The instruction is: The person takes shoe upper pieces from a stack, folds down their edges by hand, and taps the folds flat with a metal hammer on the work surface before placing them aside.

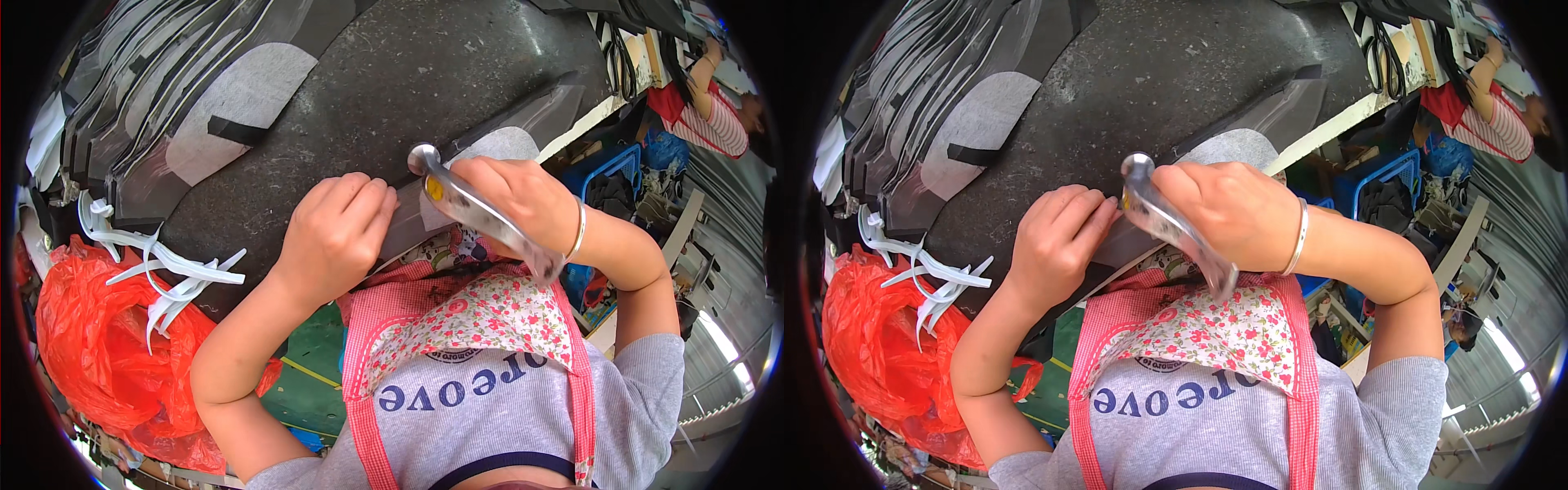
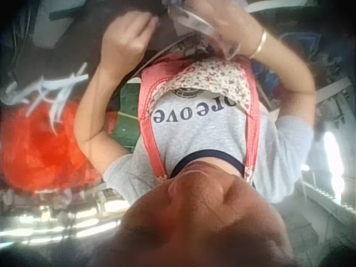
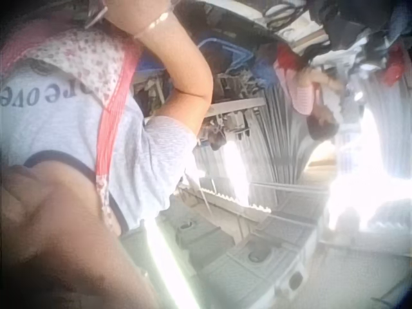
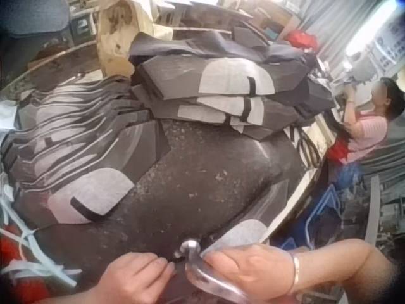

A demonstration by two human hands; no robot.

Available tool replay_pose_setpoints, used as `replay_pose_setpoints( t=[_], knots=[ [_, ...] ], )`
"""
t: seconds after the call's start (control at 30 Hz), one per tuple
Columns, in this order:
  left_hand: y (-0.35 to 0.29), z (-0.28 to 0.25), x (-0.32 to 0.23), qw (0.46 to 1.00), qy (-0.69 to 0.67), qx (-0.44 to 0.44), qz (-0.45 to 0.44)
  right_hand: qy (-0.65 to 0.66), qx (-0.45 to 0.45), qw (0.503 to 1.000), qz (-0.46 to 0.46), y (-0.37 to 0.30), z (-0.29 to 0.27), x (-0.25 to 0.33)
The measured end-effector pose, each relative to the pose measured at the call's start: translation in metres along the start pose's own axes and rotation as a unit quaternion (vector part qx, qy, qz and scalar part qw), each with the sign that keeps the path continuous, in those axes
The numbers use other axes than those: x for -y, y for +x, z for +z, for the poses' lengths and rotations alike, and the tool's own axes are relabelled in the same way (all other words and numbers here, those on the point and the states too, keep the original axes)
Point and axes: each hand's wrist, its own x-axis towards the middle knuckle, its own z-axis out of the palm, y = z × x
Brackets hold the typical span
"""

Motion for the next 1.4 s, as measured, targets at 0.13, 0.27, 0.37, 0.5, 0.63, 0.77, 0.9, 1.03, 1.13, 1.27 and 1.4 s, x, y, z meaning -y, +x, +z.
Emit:
replay_pose_setpoints(
  t=[0.13, 0.27, 0.37, 0.5, 0.63, 0.77, 0.9, 1.03, 1.13, 1.27, 1.4],
  knots=[
    [-0.007, 0.004, 0.004, 0.999, -0.027, -0.035, -0.018, 0.009, 0.053, 0.999, 0.005, 0.005, 0.004, 0.009],
    [-0.015, -0.008, 0.004, 0.988, -0.099, -0.030, -0.112, 0.009, 0.055, 0.998, 0.035, 0.007, 0.003, 0.011],
    [-0.018, -0.008, 0.006, 0.996, -0.057, -0.025, -0.060, 0.019, 0.043, 0.998, 0.035, 0.007, 0.010, 0.007],
    [-0.023, -0.006, 0.004, 0.999, -0.011, -0.036, -0.031, 0.061, 0.028, 0.998, -0.008, 0.014, 0.015, 0.012],
    [-0.026, -0.009, 0.003, 0.996, -0.019, -0.055, -0.073, 0.046, 0.024, 0.999, 0.009, 0.017, 0.020, 0.016],
    [-0.035, -0.013, 0.004, 0.983, -0.048, -0.063, -0.167, 0.049, 0.038, 0.998, 0.020, 0.019, 0.020, 0.015],
    [-0.040, -0.007, 0.003, 0.982, -0.054, -0.085, -0.158, 0.049, 0.039, 0.998, 0.014, 0.021, 0.019, 0.016],
    [-0.041, -0.004, -0.002, 0.991, -0.014, -0.088, -0.100, 0.043, 0.053, 0.998, 0.015, 0.020, 0.019, 0.012],
    [-0.040, -0.004, -0.006, 0.995, 0.028, -0.079, -0.060, 0.044, 0.015, 0.999, -0.002, 0.022, 0.021, 0.011],
    [-0.040, -0.006, -0.008, 0.995, 0.083, -0.049, -0.018, 0.043, 0.030, 0.998, -0.028, 0.029, 0.022, 0.013],
    [-0.041, -0.005, -0.012, 0.994, 0.107, -0.037, -0.006, 0.037, 0.029, 0.998, -0.036, 0.031, 0.023, 0.014]
  ],
)
